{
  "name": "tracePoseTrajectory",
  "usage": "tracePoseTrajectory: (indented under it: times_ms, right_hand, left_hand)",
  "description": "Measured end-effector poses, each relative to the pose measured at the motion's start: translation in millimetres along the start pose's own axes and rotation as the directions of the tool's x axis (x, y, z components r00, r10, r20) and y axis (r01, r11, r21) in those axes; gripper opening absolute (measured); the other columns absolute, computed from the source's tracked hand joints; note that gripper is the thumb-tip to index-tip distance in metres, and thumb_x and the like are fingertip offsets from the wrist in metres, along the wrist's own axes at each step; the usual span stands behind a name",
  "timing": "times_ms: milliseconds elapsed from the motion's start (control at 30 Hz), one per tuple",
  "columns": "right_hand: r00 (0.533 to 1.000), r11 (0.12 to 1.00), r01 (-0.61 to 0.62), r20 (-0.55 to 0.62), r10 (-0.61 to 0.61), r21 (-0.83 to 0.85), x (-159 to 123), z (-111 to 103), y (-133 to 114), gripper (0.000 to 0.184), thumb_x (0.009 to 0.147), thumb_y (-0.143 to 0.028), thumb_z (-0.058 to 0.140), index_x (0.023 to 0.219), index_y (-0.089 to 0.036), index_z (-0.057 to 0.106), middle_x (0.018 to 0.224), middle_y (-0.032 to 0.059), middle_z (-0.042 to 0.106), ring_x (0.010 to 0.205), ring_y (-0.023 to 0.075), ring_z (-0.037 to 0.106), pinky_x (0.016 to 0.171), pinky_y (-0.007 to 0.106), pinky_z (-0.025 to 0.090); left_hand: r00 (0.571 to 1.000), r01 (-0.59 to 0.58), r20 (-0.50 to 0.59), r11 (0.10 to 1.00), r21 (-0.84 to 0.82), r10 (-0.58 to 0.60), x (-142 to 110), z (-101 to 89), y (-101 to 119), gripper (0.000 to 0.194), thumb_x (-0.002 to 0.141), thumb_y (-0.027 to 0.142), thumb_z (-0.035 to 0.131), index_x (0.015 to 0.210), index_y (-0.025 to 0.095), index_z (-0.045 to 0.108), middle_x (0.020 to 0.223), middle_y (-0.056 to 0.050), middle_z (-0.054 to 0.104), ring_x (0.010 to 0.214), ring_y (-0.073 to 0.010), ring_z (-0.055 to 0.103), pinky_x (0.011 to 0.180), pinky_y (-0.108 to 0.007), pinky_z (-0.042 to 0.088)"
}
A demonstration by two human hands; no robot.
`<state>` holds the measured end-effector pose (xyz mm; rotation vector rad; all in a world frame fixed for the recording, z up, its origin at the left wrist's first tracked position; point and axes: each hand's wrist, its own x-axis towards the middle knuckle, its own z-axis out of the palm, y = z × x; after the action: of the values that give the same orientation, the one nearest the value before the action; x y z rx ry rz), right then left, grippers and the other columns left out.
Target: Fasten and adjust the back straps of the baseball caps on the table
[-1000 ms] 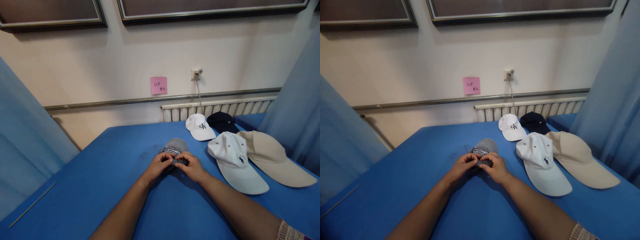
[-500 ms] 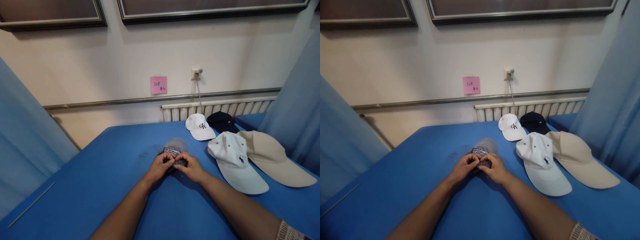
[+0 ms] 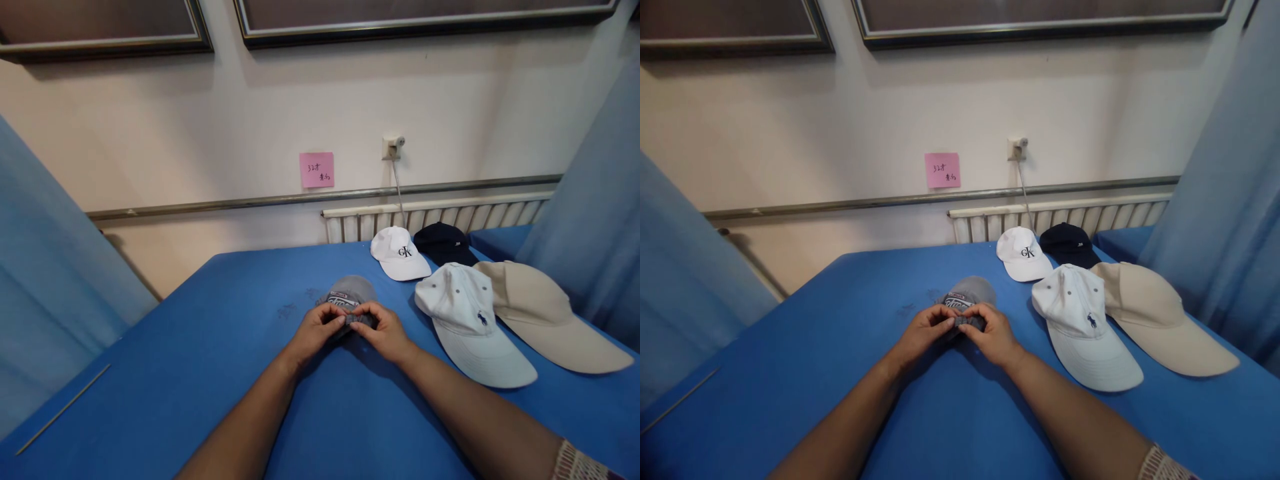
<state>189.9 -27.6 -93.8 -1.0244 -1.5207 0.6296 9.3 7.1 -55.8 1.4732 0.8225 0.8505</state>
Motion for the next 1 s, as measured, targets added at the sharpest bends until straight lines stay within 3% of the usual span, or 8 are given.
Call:
tracePoseTrajectory:
  times_ms: [233, 500, 1000]
  right_hand:
    - [1.0, 1.0, 0.001, 0.021, -0.002, 0.005, -0.5, 0.2, 2.5, 0.018, 0.079, -0.032, 0.068, 0.093, -0.021, 0.065, 0.09, 0.0034, 0.068, 0.085, 0.0197, 0.063, 0.08, 0.034, 0.05]
    - [1.0, 1.0, 0.009, 0.012, -0.009, -0.007, -1.1, 0.7, 1.0, 0.017, 0.079, -0.033, 0.068, 0.091, -0.022, 0.065, 0.09, 0.0034, 0.068, 0.085, 0.0198, 0.063, 0.079, 0.034, 0.05]
    - [0.997, 0.996, 0.069, 0.036, -0.067, -0.049, -1.6, -0.1, 0.2, 0.017, 0.08, -0.032, 0.069, 0.093, -0.022, 0.065, 0.09, 0.0033, 0.068, 0.087, 0.0202, 0.063, 0.081, 0.035, 0.049]
  left_hand:
    - [0.999, 0.032, -0.005, 0.999, 0.014, -0.032, 1.4, 0.0, -2.5, 0.03, 0.072, 0.04, 0.076, 0.078, 0.013, 0.063, 0.073, -0.002, 0.06, 0.064, -0.0101, 0.049, 0.06, -0.023, 0.038]
    - [0.999, 0.051, 0.011, 0.998, -0.049, -0.05, -0.9, 0.8, 0.5, 0.031, 0.069, 0.039, 0.079, 0.083, 0.015, 0.065, 0.073, -0.001, 0.06, 0.064, -0.01, 0.051, 0.061, -0.023, 0.038]
    - [0.997, 0.067, 0.022, 0.998, 0.001, -0.067, -0.8, 1.0, 0.8, 0.032, 0.069, 0.037, 0.079, 0.083, 0.014, 0.063, 0.075, -0.001, 0.06, 0.065, -0.0102, 0.051, 0.061, -0.023, 0.037]
